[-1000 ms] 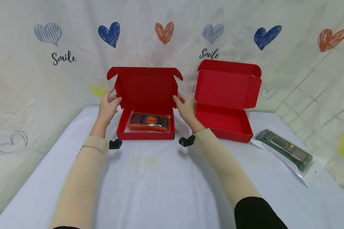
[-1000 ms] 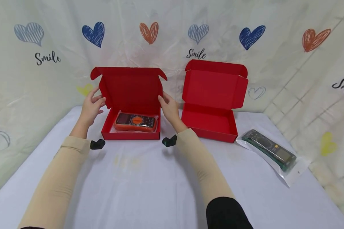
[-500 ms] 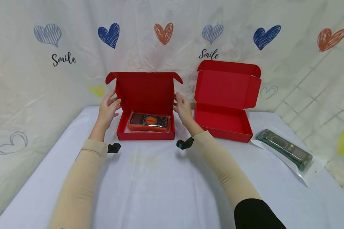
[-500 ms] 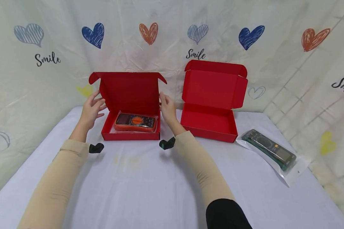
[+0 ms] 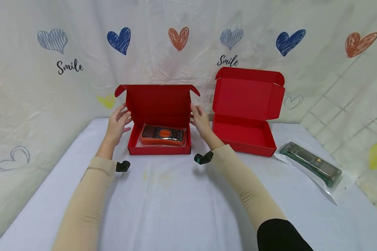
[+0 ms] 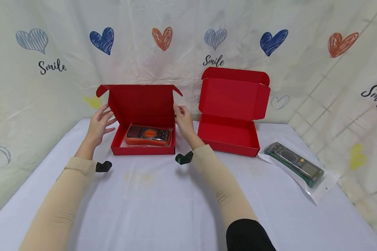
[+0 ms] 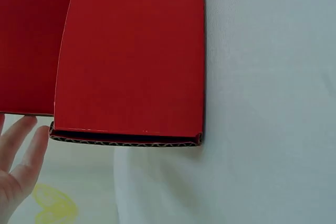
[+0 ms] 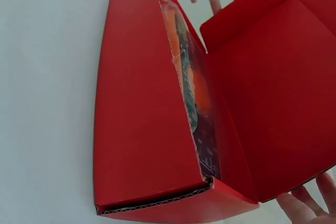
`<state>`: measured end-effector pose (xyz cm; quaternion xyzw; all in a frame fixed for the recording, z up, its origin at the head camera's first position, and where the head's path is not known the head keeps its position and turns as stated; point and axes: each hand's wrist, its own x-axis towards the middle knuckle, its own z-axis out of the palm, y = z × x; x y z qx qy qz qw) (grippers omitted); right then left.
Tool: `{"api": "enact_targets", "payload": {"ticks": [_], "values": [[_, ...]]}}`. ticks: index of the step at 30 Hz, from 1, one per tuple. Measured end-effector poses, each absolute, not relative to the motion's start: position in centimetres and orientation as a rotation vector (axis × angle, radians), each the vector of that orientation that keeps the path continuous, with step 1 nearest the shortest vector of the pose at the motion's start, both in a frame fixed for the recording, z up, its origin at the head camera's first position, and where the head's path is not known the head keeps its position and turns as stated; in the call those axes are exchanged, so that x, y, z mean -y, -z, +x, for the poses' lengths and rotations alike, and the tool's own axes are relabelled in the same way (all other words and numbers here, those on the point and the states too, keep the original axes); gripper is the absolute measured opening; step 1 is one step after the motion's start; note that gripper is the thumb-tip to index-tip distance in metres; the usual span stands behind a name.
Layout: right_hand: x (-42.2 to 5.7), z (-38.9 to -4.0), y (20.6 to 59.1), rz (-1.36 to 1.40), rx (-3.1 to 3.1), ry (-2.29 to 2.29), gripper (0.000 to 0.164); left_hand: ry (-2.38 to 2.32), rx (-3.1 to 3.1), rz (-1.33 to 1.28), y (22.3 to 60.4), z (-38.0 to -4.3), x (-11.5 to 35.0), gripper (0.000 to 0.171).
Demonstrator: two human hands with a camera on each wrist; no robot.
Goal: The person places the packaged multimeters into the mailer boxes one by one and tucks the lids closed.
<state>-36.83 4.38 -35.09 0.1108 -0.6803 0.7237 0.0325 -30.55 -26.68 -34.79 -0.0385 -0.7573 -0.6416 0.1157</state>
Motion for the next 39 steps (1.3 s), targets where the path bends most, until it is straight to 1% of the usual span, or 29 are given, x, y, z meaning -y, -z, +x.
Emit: {"api": "enact_targets", "payload": {"ticks": [5, 13, 17, 24, 34, 39], "values": [[-4.4, -36.6, 35.1, 0.338, 2.081, -2.251, 0.049, 1.906, 2.186, -0.072, 34.7, -30.4, 26.7, 0.062], [-4.8, -36.7, 35.0, 0.271, 2.072, -2.285, 0.04, 2.023, 2.11, 0.045, 34.7, -31.0, 26.1, 0.065], [-4.7, -36.8, 35.0, 0.281, 2.064, -2.322, 0.038, 2.057, 2.101, 0.055, 34.7, -31.2, 26.4, 0.067], [-4.5, -36.8, 35.4, 0.269, 2.063, -2.318, 0.027, 2.107, 2.137, 0.035, 35.1, -31.1, 27.1, 0.069], [-4.4, -36.8, 35.7, 0.282, 2.057, -2.295, 0.028, 2.091, 2.138, 0.011, 35.1, -31.0, 27.0, 0.067], [-4.4, -36.7, 36.0, 0.31, 2.036, -2.3, 0.032, 2.081, 2.141, 0.0, 35.2, -31.0, 26.8, 0.07]]}}
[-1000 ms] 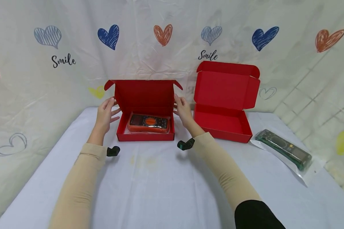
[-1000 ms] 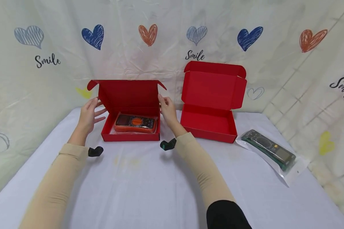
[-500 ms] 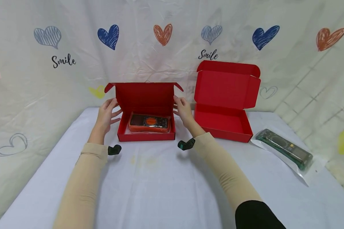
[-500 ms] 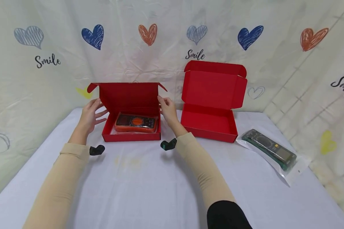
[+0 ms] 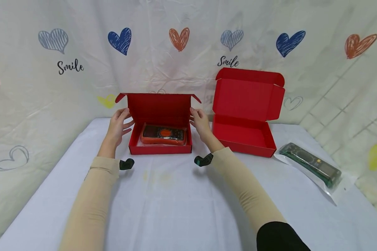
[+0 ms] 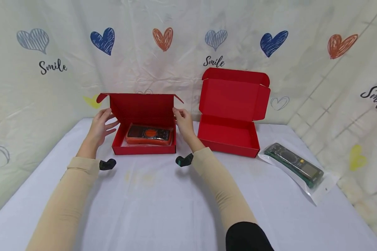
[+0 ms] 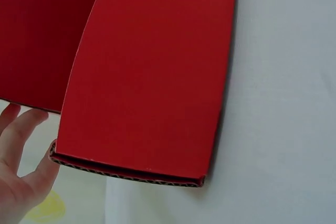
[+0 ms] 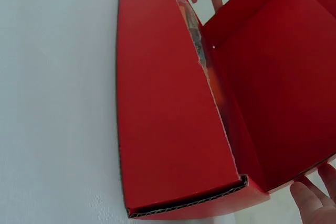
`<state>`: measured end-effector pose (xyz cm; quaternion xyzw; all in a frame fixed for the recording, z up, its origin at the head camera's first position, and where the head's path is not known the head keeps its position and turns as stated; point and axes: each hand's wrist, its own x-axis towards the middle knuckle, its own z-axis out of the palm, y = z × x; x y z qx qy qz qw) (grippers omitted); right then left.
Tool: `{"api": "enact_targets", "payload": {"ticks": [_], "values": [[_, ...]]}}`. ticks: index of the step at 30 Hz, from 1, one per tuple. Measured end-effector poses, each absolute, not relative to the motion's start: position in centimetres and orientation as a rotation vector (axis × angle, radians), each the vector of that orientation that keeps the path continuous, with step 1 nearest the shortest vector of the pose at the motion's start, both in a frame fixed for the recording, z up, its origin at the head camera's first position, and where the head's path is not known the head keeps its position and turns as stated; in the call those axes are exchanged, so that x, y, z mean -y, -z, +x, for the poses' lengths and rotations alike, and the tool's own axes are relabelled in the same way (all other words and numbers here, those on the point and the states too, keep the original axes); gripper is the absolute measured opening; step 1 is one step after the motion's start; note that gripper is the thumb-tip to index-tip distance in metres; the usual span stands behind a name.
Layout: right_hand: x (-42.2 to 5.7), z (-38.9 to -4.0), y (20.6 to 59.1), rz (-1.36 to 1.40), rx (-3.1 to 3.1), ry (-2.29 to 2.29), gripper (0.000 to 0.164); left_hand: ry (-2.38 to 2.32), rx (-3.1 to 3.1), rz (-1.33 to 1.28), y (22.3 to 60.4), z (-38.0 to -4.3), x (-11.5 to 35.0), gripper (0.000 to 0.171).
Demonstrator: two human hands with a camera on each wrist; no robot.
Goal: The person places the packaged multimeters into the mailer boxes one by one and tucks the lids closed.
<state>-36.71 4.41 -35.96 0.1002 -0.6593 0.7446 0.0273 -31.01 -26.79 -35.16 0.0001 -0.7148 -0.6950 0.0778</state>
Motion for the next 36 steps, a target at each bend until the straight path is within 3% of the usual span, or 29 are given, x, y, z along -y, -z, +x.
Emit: {"api": "enact_targets", "payload": {"ticks": [29, 36], "values": [[-7.1, -35.3, 36.9, 0.533, 2.369, -2.09, 0.045, 2.08, 2.326, -0.194, 36.7, -30.2, 29.4, 0.066], [-7.4, -35.1, 37.1, 0.56, 2.356, -2.136, 0.046, 2.162, 2.307, -0.352, 36.8, -29.8, 30.1, 0.061]]}}
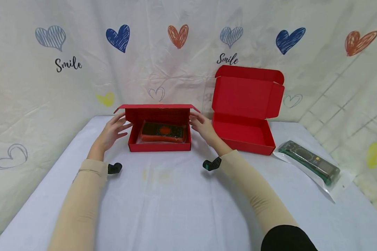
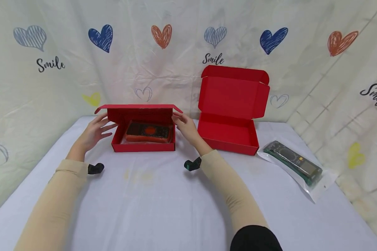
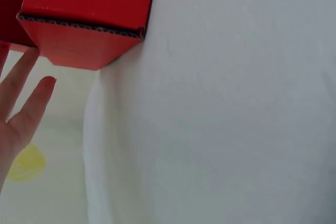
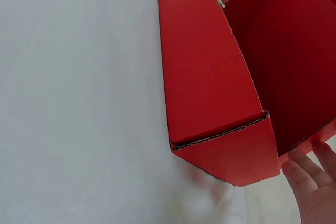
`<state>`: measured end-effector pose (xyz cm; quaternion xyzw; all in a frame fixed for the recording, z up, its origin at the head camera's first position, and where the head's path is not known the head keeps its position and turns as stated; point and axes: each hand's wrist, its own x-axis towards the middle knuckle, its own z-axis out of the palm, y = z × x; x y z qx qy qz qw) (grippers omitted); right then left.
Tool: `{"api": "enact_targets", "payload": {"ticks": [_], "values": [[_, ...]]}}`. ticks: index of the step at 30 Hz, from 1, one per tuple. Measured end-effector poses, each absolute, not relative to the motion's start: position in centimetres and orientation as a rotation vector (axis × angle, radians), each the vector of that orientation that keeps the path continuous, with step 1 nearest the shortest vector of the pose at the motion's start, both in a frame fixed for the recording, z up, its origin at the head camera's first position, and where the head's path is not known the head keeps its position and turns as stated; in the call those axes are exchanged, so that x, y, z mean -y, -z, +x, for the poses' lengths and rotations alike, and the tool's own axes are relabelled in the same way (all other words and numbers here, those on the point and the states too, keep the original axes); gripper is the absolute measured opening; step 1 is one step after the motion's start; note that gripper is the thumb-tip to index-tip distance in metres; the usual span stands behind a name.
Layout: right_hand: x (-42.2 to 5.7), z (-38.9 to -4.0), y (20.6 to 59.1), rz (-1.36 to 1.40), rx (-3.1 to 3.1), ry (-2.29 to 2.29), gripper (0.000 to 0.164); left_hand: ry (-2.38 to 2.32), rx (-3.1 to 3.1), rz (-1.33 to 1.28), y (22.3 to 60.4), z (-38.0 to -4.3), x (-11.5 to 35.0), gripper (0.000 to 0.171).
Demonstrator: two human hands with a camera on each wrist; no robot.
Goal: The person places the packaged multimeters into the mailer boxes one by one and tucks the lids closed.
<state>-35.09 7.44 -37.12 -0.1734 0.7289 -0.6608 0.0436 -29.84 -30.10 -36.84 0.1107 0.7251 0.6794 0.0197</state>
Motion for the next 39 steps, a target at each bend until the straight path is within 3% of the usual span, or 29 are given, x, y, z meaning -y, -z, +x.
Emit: {"api": "enact_targets", "payload": {"ticks": [18, 27, 39], "values": [[-9.2, -35.1, 37.2, -0.645, -2.122, 1.896, 0.052, -1.888, -2.161, 0.32, 35.4, -28.5, 31.7, 0.087], [-10.2, -35.0, 36.9, -0.587, -1.921, 1.899, 0.059, -1.839, -2.118, 0.434, 35.1, -28.3, 31.8, 0.075], [-10.0, -34.7, 34.7, -0.433, -1.669, 2.1, 0.051, -1.827, -2.173, 0.512, 33.8, -28.8, 31.1, 0.072]]}}
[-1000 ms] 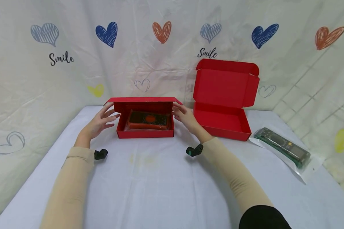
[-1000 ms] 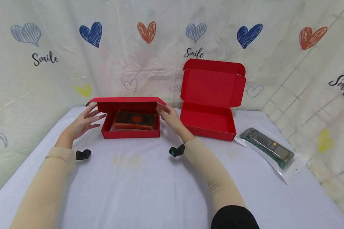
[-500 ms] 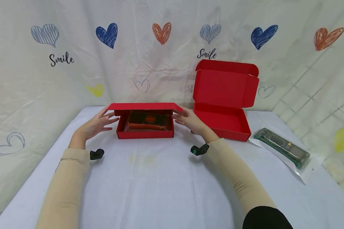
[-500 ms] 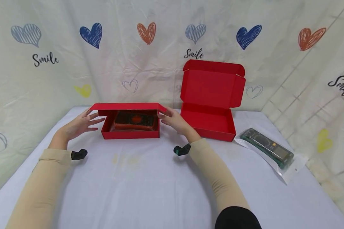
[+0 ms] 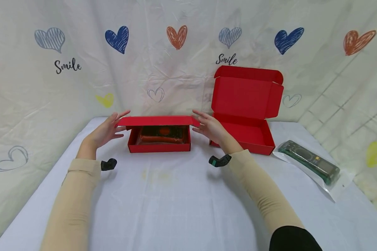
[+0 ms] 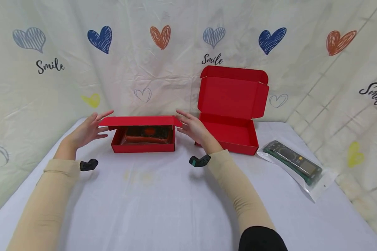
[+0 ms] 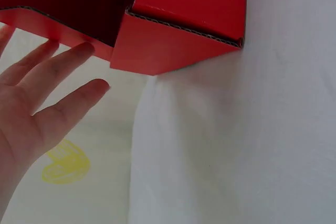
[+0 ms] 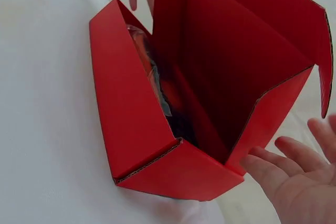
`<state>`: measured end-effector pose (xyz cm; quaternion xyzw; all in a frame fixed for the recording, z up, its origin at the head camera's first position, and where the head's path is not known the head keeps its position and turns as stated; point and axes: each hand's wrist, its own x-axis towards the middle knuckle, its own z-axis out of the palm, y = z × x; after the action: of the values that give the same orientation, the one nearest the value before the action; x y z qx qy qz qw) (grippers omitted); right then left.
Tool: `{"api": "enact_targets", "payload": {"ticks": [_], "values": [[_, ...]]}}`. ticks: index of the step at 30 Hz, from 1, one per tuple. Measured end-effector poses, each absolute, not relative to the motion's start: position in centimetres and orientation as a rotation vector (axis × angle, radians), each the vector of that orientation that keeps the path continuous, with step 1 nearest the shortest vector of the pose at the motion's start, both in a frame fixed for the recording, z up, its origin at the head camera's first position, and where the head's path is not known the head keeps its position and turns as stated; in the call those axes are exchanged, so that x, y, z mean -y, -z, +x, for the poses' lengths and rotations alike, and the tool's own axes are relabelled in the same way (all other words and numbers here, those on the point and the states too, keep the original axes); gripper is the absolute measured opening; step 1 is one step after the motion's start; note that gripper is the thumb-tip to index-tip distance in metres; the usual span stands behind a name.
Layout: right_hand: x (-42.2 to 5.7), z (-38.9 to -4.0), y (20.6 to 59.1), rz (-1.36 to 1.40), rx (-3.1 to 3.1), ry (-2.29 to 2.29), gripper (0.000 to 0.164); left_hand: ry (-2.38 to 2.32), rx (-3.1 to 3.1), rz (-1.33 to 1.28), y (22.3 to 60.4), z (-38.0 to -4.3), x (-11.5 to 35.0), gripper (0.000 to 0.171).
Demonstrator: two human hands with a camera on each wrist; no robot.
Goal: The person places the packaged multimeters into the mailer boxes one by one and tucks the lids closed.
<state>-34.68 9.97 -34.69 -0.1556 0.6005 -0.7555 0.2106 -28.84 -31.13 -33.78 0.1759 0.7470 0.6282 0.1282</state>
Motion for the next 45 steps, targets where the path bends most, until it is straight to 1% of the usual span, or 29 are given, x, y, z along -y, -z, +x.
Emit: {"api": "enact_targets", "payload": {"ticks": [8, 16, 24, 38, 45], "values": [[-9.5, -34.0, 34.2, -0.57, -1.859, 1.854, 0.058, -1.802, -2.185, 0.432, 34.0, -29.0, 30.7, 0.066], [-10.0, -33.5, 35.5, -0.709, -2.139, 1.594, 0.064, -1.718, -2.294, 0.424, 34.7, -28.8, 30.7, 0.066], [-10.4, -33.3, 36.3, -0.833, -2.198, 1.539, 0.068, -1.615, -2.424, 0.411, 35.1, -28.5, 30.7, 0.064], [-10.2, -32.6, 36.6, -0.823, -2.276, 1.434, 0.074, -1.291, -2.691, 0.461, 35.5, -28.2, 30.1, 0.066], [-9.7, -32.4, 36.8, -0.885, -2.34, 1.381, 0.068, -1.082, -2.845, 0.506, 35.7, -28.0, 29.6, 0.066]]}}
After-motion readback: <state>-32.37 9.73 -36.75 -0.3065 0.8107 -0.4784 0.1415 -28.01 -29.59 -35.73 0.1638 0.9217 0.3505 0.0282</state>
